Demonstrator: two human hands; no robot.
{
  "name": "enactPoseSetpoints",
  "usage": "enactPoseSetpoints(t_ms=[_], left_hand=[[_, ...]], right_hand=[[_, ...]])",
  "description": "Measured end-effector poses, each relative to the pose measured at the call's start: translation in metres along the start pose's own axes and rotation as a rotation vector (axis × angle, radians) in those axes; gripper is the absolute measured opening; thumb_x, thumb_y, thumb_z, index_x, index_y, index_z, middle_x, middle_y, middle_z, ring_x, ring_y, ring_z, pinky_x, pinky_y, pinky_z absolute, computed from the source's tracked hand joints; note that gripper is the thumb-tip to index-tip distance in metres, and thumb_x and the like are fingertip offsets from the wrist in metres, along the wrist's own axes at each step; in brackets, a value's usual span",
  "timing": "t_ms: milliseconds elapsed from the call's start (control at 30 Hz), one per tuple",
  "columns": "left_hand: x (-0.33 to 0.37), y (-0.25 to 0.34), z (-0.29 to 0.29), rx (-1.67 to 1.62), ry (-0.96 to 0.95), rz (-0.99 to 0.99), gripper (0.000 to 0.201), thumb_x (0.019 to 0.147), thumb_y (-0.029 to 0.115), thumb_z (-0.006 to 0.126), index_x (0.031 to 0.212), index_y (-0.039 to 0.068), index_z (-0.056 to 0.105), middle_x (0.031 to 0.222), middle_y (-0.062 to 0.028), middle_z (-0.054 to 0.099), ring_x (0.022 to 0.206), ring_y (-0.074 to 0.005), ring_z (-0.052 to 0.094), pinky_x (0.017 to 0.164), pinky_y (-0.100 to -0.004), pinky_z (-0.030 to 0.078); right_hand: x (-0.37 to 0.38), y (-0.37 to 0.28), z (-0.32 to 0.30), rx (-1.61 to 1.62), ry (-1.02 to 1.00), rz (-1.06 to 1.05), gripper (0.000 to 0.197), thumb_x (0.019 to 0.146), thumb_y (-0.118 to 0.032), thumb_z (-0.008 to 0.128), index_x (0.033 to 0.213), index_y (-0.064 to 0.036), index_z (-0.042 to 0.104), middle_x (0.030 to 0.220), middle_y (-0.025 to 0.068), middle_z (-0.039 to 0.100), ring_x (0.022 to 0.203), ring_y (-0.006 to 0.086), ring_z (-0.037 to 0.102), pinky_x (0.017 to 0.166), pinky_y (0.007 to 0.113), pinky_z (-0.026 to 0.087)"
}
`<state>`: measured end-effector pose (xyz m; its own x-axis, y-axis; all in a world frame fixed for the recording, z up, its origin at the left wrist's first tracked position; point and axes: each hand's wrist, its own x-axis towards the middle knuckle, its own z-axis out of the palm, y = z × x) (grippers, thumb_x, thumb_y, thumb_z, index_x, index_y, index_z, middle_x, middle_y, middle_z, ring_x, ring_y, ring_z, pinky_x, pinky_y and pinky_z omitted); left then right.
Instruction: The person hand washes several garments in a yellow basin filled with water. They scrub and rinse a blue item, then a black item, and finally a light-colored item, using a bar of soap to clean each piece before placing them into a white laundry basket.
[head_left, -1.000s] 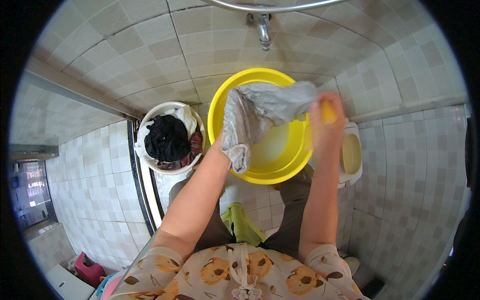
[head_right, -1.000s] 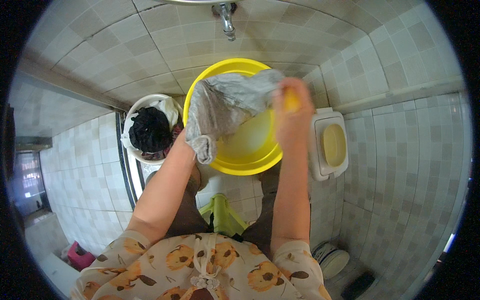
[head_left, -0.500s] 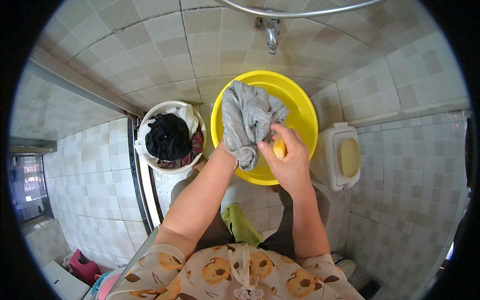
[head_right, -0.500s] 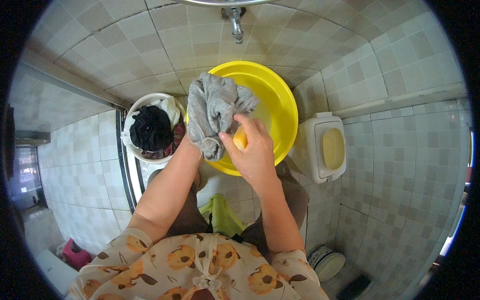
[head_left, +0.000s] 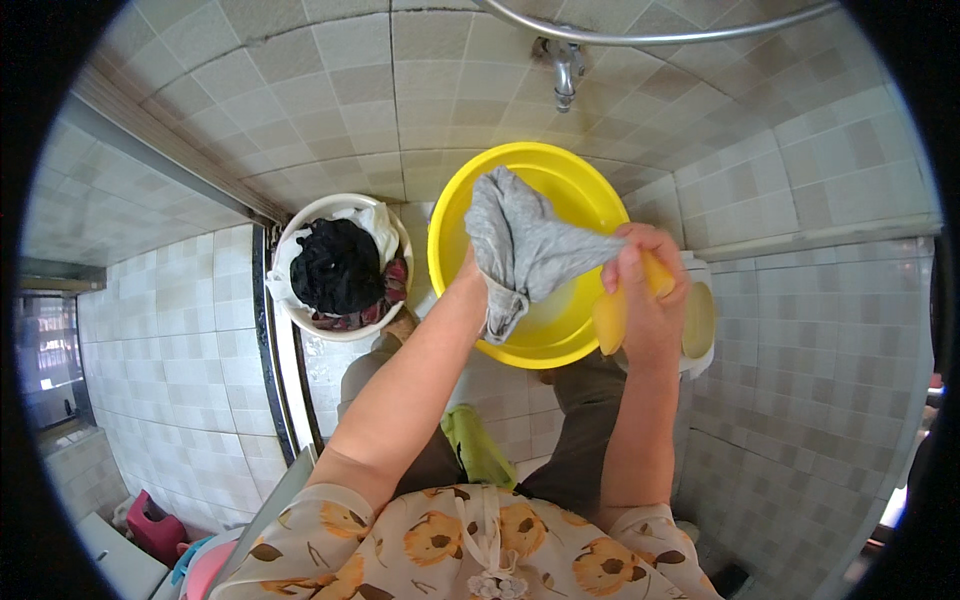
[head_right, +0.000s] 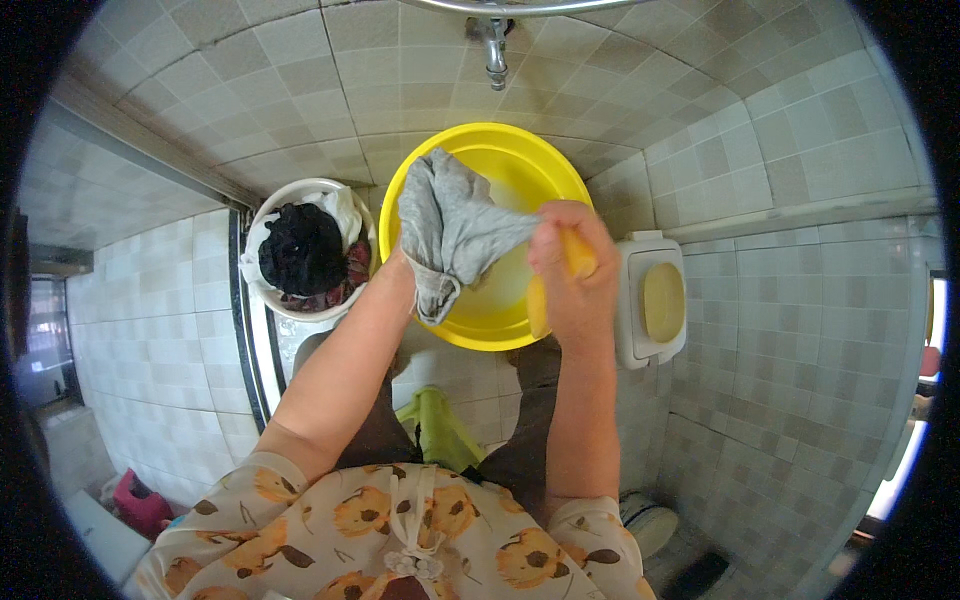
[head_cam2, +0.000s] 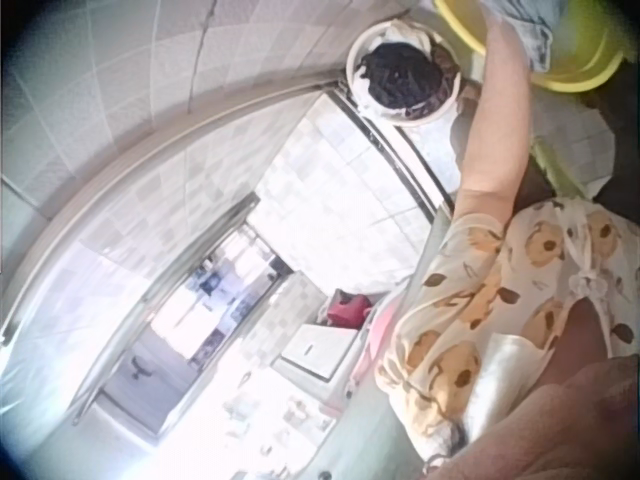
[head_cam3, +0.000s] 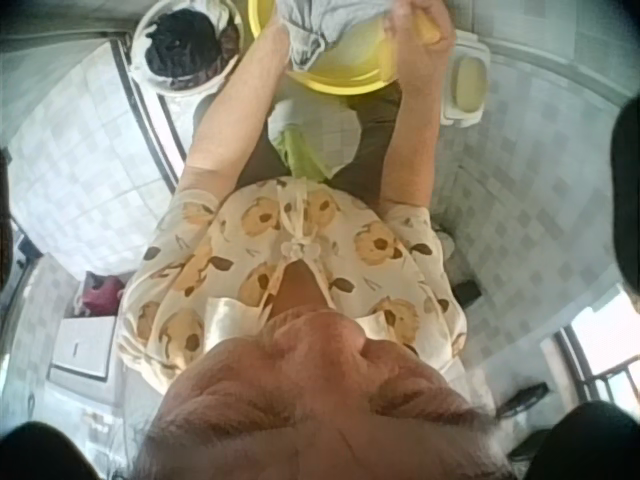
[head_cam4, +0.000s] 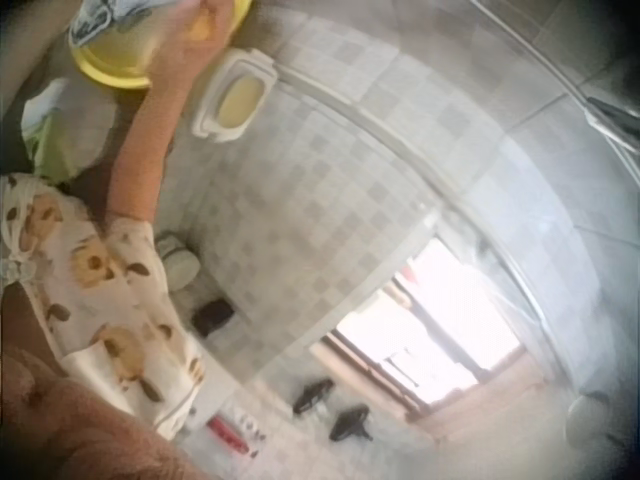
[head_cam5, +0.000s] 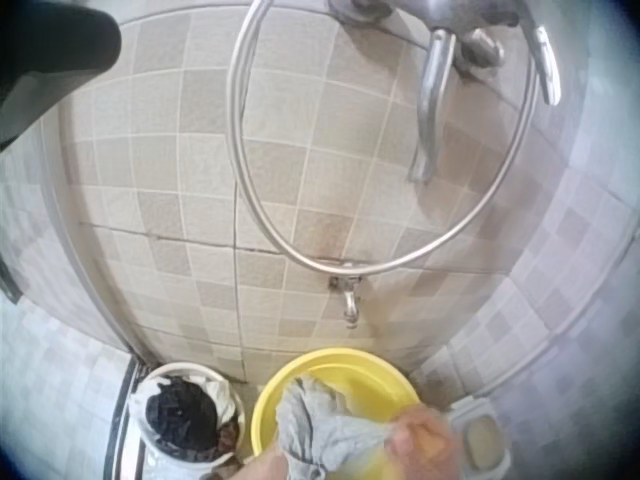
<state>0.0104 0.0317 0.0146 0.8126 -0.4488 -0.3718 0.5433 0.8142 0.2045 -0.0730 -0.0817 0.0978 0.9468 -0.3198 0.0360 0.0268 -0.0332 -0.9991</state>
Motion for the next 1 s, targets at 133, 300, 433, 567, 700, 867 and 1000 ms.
enactPoseSetpoints(t_ms=[133,300,433,567,700,867,1000], left_hand=[[-0.008,0.003,0.011,0.662,-0.023,0.255,0.039,0.089,0.050,0.035,0.083,0.016,0.053,0.067,-0.0010,0.053,0.057,-0.0180,0.052,0.045,-0.0299,0.041],[-0.025,0.013,0.025,2.046,-0.081,0.995,0.031,0.083,0.042,0.050,0.076,0.011,0.053,0.063,-0.0066,0.052,0.057,-0.0246,0.051,0.050,-0.0316,0.040],[-0.027,0.021,0.024,2.032,-0.092,0.905,0.035,0.078,0.041,0.055,0.072,0.007,0.052,0.065,-0.0111,0.052,0.061,-0.0287,0.051,0.055,-0.0343,0.041],[-0.027,0.030,0.034,1.930,-0.032,0.753,0.039,0.073,0.040,0.060,0.069,0.002,0.050,0.066,-0.0156,0.052,0.064,-0.0329,0.051,0.059,-0.0371,0.041],[-0.028,0.027,0.035,1.846,-0.041,0.632,0.038,0.074,0.037,0.060,0.076,0.001,0.049,0.074,-0.0157,0.052,0.070,-0.0322,0.051,0.065,-0.0371,0.042],[-0.028,0.021,0.017,1.050,-0.066,0.198,0.033,0.082,0.032,0.055,0.098,0.004,0.048,0.092,-0.0103,0.054,0.082,-0.0253,0.053,0.074,-0.0335,0.044],[-0.024,0.019,0.000,0.237,0.080,-0.105,0.035,0.088,0.028,0.051,0.115,0.007,0.047,0.106,-0.0060,0.056,0.092,-0.0197,0.055,0.081,-0.0307,0.045]], right_hand=[[0.022,-0.004,0.003,-0.256,0.176,-0.062,0.010,0.084,-0.011,0.057,0.085,-0.0008,0.056,0.074,0.0012,0.054,0.072,0.0113,0.051,0.070,0.024,0.042],[0.030,0.045,0.004,-0.358,0.028,-0.195,0.012,0.084,-0.012,0.057,0.083,0.0001,0.057,0.078,0.0030,0.057,0.074,0.0117,0.053,0.070,0.024,0.043],[0.026,0.043,-0.002,-0.333,0.271,-0.036,0.013,0.084,-0.012,0.057,0.083,0.0008,0.057,0.076,0.0025,0.057,0.071,0.0107,0.052,0.066,0.024,0.042],[0.008,0.022,-0.005,-0.406,0.171,-0.004,0.016,0.084,-0.015,0.057,0.082,0.0001,0.058,0.073,0.0016,0.056,0.062,0.0079,0.050,0.056,0.022,0.040],[0.011,0.013,0.008,-0.162,0.036,0.301,0.019,0.084,-0.020,0.059,0.082,-0.0011,0.059,0.070,0.0010,0.054,0.052,0.0064,0.046,0.048,0.020,0.035],[0.023,0.029,0.001,0.089,0.012,0.357,0.018,0.085,-0.021,0.058,0.086,-0.0035,0.057,0.069,0.0020,0.053,0.048,0.0091,0.044,0.045,0.021,0.035],[0.030,0.026,-0.015,0.370,0.288,0.232,0.012,0.086,-0.019,0.055,0.085,-0.0069,0.052,0.071,0.0033,0.051,0.055,0.0118,0.046,0.048,0.023,0.037]])
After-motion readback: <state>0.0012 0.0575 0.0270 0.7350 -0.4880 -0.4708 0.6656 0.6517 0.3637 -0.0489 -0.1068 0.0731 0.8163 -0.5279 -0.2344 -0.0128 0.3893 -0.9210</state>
